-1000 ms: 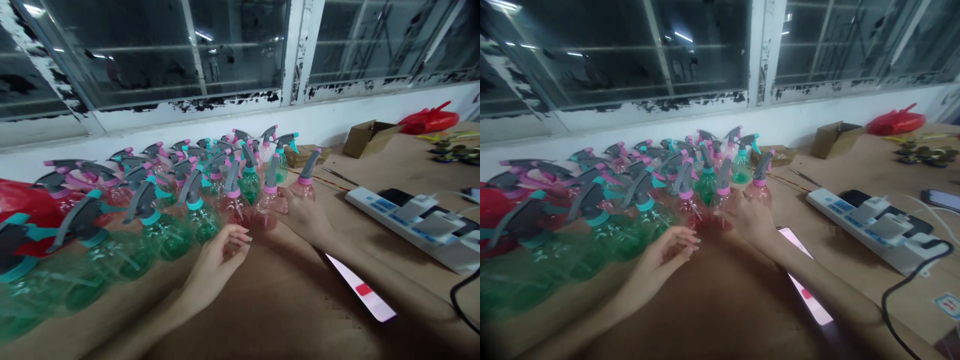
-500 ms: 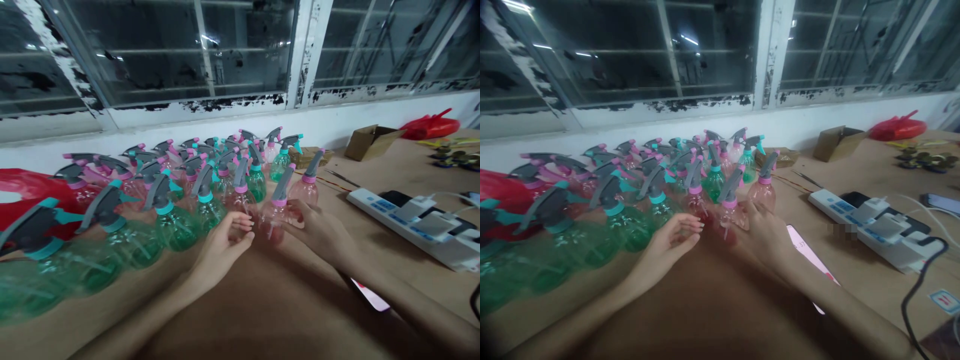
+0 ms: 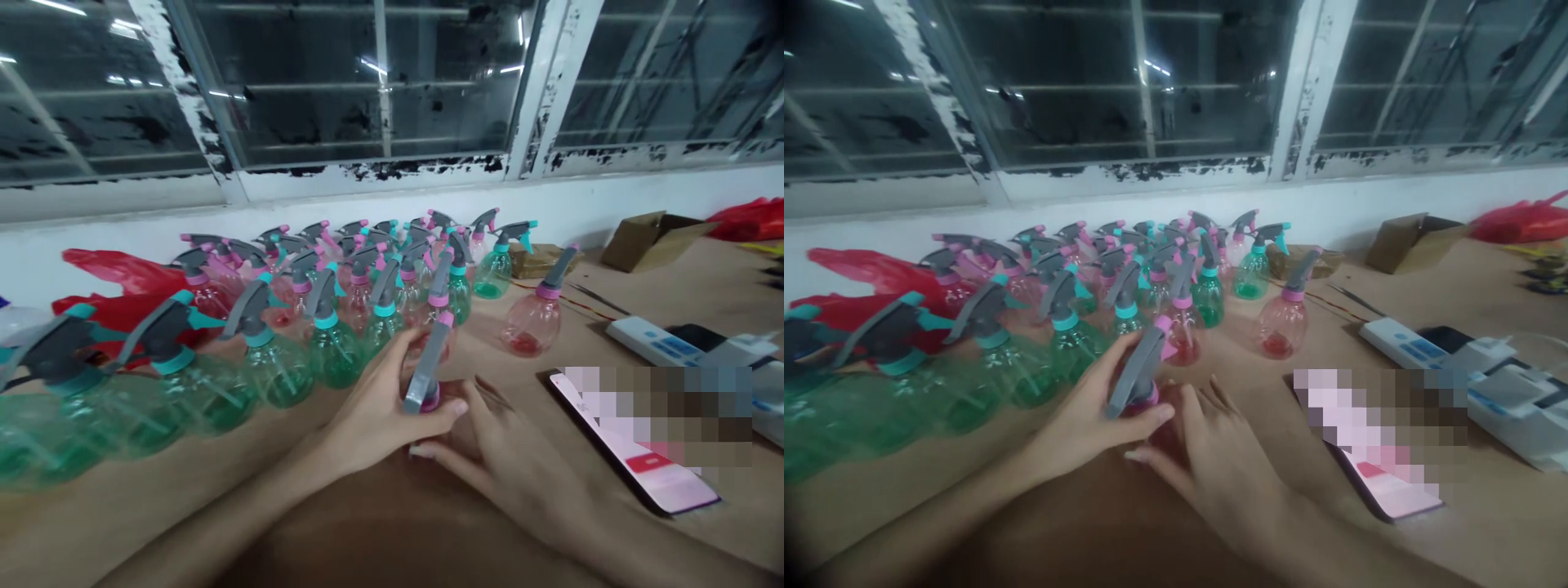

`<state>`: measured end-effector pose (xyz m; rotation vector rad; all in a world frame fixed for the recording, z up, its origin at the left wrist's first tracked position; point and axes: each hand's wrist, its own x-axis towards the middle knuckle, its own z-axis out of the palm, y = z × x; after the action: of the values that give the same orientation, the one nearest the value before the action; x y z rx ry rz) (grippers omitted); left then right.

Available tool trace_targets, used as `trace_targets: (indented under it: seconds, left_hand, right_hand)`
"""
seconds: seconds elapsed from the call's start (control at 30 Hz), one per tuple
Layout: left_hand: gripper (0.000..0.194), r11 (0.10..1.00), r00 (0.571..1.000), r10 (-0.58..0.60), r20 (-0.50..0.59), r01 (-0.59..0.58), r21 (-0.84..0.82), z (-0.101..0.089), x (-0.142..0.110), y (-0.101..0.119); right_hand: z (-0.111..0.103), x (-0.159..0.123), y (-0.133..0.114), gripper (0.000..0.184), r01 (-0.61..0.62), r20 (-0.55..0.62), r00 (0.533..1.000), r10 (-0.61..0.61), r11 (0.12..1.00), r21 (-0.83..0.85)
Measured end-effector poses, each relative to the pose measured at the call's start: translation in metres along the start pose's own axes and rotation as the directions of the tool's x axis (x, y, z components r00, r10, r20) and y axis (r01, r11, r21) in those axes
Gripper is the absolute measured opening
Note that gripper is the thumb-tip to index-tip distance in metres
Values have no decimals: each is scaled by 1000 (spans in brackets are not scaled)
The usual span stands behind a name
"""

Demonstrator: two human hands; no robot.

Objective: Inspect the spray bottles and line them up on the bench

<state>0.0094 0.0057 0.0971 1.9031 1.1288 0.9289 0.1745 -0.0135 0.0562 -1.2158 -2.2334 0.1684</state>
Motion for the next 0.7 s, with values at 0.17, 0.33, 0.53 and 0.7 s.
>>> trace_targets:
  seconds: [0.17,0.33,0.53,0.7]
  left_hand:
    - [38,998,995,21,-96,-15,58,-14,-20,0]
    - [27,995,978,65,-200,-47,91,-26,-35,-12]
    - [26,991,968,117,-221,-98,95,-34,-44,-18]
    - [20,982,970,159,-187,-135,131,-39,-42,-18]
  right_hand:
    - [17,6,-25,51,72,43,996,-76,993,95]
    - [30,14,-36,53,67,109,990,-92,975,210]
    - [40,20,-16,51,112,261,935,-239,900,421]
    - [64,10,19,62,272,276,905,-325,939,212]
